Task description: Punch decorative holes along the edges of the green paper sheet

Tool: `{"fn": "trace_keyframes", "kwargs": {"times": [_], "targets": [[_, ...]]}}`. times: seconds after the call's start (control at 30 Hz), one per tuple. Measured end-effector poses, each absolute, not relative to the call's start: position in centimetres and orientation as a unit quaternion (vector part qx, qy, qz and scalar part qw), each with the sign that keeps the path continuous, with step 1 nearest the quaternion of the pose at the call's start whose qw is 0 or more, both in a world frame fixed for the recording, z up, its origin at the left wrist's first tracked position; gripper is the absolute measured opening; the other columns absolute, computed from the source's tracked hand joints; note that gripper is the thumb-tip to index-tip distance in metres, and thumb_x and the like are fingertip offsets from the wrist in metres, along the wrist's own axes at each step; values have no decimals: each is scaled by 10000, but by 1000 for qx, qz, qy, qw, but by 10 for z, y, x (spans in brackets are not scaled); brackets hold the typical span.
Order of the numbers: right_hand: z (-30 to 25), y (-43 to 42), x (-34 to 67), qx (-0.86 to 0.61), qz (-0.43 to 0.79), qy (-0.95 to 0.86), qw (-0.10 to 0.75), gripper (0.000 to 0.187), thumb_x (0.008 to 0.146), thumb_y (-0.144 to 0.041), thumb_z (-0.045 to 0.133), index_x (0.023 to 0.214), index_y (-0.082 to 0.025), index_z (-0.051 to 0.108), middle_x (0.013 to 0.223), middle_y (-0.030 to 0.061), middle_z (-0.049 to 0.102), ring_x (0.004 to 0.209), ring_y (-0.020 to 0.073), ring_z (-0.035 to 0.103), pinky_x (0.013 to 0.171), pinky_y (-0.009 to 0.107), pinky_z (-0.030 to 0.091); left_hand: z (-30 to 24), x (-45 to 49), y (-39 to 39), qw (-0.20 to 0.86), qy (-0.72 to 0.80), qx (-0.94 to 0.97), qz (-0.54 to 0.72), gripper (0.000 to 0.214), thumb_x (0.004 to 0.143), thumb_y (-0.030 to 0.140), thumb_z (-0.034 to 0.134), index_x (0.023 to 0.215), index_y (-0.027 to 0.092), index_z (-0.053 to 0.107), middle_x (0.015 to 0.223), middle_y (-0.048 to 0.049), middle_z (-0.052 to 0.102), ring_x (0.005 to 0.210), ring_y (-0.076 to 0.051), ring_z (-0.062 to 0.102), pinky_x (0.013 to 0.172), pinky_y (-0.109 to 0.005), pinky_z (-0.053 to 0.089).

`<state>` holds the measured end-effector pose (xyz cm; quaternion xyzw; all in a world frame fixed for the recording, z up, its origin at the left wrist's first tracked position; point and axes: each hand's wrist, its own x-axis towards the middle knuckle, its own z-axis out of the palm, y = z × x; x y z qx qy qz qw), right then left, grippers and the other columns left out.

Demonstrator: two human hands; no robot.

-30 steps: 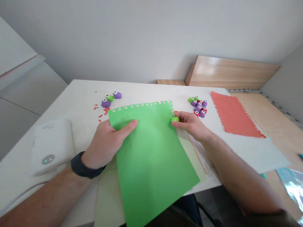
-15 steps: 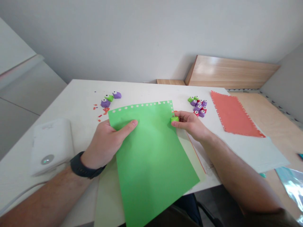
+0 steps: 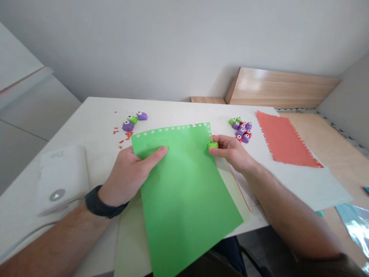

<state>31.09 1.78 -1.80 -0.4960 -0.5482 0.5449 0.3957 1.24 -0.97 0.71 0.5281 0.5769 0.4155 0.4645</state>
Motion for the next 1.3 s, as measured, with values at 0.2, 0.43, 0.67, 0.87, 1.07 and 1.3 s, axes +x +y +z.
{"fn": "trace_keyframes", "kwargs": {"times": [0.2, 0.43, 0.67, 0.87, 1.07, 1.3], "targets": [[-18, 18, 311, -491, 548, -549, 397, 382, 725, -392, 909, 1008, -195, 743, 973, 32, 713, 862, 188, 614, 793, 332, 452, 8, 15, -11, 469, 570, 525, 425, 512, 820, 538, 855, 1197, 197, 797, 1278, -85, 793, 1132, -328, 769, 1010, -446, 627], [-23, 19, 311, -509, 530, -547, 401, 395, 714, -403, 911, 1010, -201, 744, 928, 34, 709, 835, 199, 607, 761, 342, 458, 8, 13, -10, 465, 572, 532, 417, 481, 826, 519, 856, 1187, 206, 801, 1259, -73, 801, 1115, -327, 774, 997, -448, 633], [-25, 19, 311, -508, 532, -549, 396, 400, 715, -429, 903, 1000, -203, 737, 898, 26, 699, 788, 183, 576, 706, 322, 430, 6, 13, -10, 461, 577, 530, 418, 489, 827, 555, 845, 1172, 210, 804, 1256, -75, 802, 1122, -330, 770, 987, -452, 634], [-24, 19, 311, -506, 531, -559, 388, 385, 739, -417, 886, 1013, -191, 735, 898, 12, 683, 736, 151, 523, 670, 302, 379, 5, 13, -10, 461, 584, 525, 414, 522, 803, 562, 861, 1176, 201, 806, 1243, -84, 806, 1100, -330, 778, 986, -440, 637], [-26, 18, 311, -513, 521, -564, 384, 376, 763, -406, 866, 1040, -187, 738, 884, 12, 676, 726, 150, 512, 664, 303, 372, 5, 12, -9, 469, 573, 528, 415, 524, 815, 543, 859, 1208, 203, 793, 1272, -84, 795, 1126, -334, 769, 973, -440, 640], [-26, 18, 310, -519, 511, -565, 387, 398, 736, -449, 881, 1019, -204, 744, 862, 21, 687, 736, 172, 538, 654, 310, 396, 5, 12, -10, 466, 569, 531, 420, 444, 827, 510, 859, 1172, 236, 809, 1241, -63, 808, 1090, -319, 782, 924, -403, 659]]}}
